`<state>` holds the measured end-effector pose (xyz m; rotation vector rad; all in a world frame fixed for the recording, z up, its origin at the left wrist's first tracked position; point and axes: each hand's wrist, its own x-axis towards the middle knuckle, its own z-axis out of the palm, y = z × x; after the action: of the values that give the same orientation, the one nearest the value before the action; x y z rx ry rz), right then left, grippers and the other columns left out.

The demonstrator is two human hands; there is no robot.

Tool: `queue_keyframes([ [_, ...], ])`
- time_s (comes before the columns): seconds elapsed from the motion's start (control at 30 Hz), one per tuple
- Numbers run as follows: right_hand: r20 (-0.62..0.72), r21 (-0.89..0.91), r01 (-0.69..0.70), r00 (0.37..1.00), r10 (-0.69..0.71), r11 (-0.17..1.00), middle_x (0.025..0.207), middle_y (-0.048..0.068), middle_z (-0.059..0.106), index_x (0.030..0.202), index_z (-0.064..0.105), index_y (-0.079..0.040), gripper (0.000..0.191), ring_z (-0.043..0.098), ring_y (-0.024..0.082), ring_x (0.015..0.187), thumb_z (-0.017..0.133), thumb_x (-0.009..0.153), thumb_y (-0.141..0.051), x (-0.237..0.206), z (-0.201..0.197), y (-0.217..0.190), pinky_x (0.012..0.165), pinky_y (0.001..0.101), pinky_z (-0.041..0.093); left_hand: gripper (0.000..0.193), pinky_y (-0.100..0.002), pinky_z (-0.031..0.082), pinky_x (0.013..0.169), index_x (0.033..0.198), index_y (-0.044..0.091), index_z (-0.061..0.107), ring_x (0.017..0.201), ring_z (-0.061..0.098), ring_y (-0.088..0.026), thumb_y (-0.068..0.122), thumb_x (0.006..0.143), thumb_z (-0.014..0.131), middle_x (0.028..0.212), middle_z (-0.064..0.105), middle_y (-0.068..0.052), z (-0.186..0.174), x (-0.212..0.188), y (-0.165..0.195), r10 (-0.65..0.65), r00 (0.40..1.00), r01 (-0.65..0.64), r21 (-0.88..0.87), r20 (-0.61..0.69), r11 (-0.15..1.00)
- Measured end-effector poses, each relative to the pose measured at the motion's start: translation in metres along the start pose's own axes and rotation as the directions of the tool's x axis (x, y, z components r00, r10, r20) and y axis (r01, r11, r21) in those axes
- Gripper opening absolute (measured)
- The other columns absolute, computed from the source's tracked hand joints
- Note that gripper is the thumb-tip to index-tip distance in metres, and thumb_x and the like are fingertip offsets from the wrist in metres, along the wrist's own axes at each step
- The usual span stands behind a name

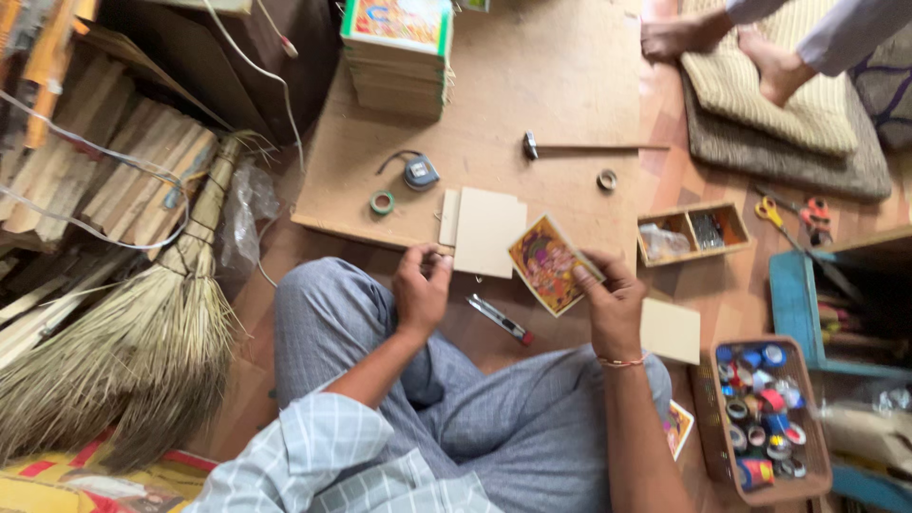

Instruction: The person sits on the floor at a low table and applies green tape around the edges of small devotional picture cards mounted on backing board, pressing the tape down along each side. Finished cards are placed onto a growing stack, and the person picks up the next card to repeat the process.

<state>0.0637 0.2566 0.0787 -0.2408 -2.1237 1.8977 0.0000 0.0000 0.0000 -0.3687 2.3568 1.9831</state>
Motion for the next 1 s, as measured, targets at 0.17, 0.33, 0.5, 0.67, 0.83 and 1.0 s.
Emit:
queue_keyframes([
  [0.17, 0.404, -0.491, 0.193, 0.915, 0.025, 0.85, 0.095, 0.009, 0.075, 0.117, 0.077, -0.009, 0.039, 0.072, 0.021, 0.084, 0.064, 0.085, 0.008, 0.012, 0.035, -0.029, 0.076, 0.0314, 0.058, 0.051, -0.049, 0.05, 0.096, 0.124, 0.003, 0.063, 0.111, 0.064, -0.035, 0.02, 0.079, 0.079, 0.119, 0.066, -0.016, -0.021, -0.02, 0.066, 0.784, 0.584, -0.812, 0.144, 0.211, 0.566],
  [0.33, 0.39, -0.493, 0.379, 0.901, -0.191, 0.783, 0.104, 0.009, 0.075, 0.121, 0.071, -0.005, 0.038, 0.071, 0.017, 0.093, 0.071, 0.084, 0.003, 0.03, 0.055, -0.031, 0.082, 0.0294, 0.057, 0.02, -0.041, 0.057, 0.084, 0.103, 0.006, 0.078, 0.087, 0.074, -0.029, 0.008, 0.083, 0.075, 0.093, 0.078, -0.012, -0.001, -0.003, 0.061, 0.588, 0.738, -0.644, 0.087, 0.331, 0.76],
  [0.5, 0.014, -0.09, -0.151, 0.988, 0.152, 0.984, 0.101, 0.004, 0.074, 0.113, 0.073, -0.002, 0.027, 0.068, 0.009, 0.087, 0.079, 0.089, -0.011, 0.049, 0.063, 0.013, 0.075, 0.024, 0.057, 0.016, -0.026, 0.059, 0.072, 0.097, -0.006, 0.074, 0.077, 0.072, -0.011, 0.0, 0.082, 0.076, 0.089, 0.078, -0.008, 0.025, 0.061, 0.035, 0.109, 0.952, 0.039, -0.466, 0.287, 0.884],
  [0.67, 0.046, 0.053, -0.377, 0.926, 0.375, 0.925, 0.081, 0.003, 0.074, 0.102, 0.078, 0.001, 0.02, 0.063, 0.007, 0.066, 0.078, 0.088, -0.014, 0.072, 0.061, 0.06, 0.058, 0.0217, 0.051, 0.021, -0.028, 0.056, 0.067, 0.101, -0.006, 0.074, 0.074, 0.07, -0.012, 0.0, 0.082, 0.078, 0.088, 0.078, -0.012, 0.035, 0.089, 0.029, -0.01, 0.948, 0.131, -0.359, 0.318, 0.924],
  [0.83, -0.004, -0.016, -0.381, 0.925, 0.381, 0.924, 0.076, 0.004, 0.072, 0.099, 0.076, 0.006, 0.019, 0.06, 0.008, 0.06, 0.08, 0.085, -0.007, 0.094, 0.069, 0.084, 0.053, 0.0223, 0.048, 0.035, -0.038, 0.055, 0.075, 0.111, 0.0, 0.074, 0.081, 0.069, -0.028, 0.001, 0.077, 0.08, 0.113, 0.071, -0.018, 0.022, 0.108, 0.032, 0.383, 0.902, -0.423, 0.225, 0.201, 0.878],
  [1.0, -0.114, -0.096, -0.359, 0.931, 0.348, 0.929, 0.074, 0.005, 0.072, 0.102, 0.073, 0.005, 0.025, 0.063, 0.007, 0.061, 0.081, 0.081, -0.006, 0.094, 0.081, 0.088, 0.052, 0.0232, 0.051, 0.031, -0.038, 0.056, 0.089, 0.105, 0.003, 0.076, 0.105, 0.069, -0.029, 0.003, 0.075, 0.081, 0.119, 0.07, -0.011, 0.013, 0.123, 0.029, 0.445, 0.798, -0.542, 0.163, 0.406, 0.824],
])
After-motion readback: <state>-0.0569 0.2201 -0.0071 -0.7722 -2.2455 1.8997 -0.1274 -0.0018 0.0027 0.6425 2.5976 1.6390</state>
